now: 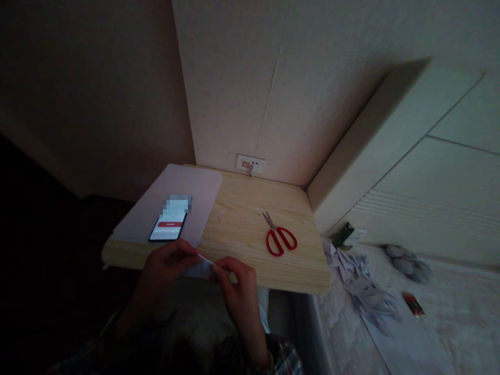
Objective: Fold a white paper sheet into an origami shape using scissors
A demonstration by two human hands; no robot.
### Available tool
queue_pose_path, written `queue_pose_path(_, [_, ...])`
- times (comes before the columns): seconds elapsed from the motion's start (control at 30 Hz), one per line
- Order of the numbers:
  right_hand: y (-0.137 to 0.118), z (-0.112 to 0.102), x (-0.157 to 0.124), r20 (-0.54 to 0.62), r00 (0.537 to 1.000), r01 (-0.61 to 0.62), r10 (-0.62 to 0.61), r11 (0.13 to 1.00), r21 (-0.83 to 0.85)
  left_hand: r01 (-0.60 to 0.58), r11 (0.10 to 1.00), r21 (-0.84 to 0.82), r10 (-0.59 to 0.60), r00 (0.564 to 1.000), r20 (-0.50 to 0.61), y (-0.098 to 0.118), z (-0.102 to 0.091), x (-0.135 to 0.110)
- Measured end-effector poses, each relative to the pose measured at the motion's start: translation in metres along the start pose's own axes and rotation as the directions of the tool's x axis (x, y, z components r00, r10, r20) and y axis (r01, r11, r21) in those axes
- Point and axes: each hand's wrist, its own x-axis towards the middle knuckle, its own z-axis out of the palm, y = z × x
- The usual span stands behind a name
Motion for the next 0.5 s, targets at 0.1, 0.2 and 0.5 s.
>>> queue_pose_path(0.1, [0.0, 0.0, 0.0, -0.013, 1.0, 0.0, 0.0, 1.0, 0.0, -0.017, 1.0, 0.013, 0.017, 1.0, 0.019, -0.003, 0.0, 0.0])
queue_pose_path(0.2, [-0.001, -0.001, -0.001, -0.049, 0.999, -0.008, 0.009, 1.0, 0.02, -0.025, 1.0, -0.014, 0.026, 0.998, 0.053, -0.009, 0.0, 0.0])
queue_pose_path(0.5, [-0.002, -0.002, -0.002, -0.119, 0.992, -0.03, 0.037, 0.998, 0.061, -0.011, 0.999, -0.032, 0.015, 0.993, 0.121, -0.013, 0.0, -0.002])
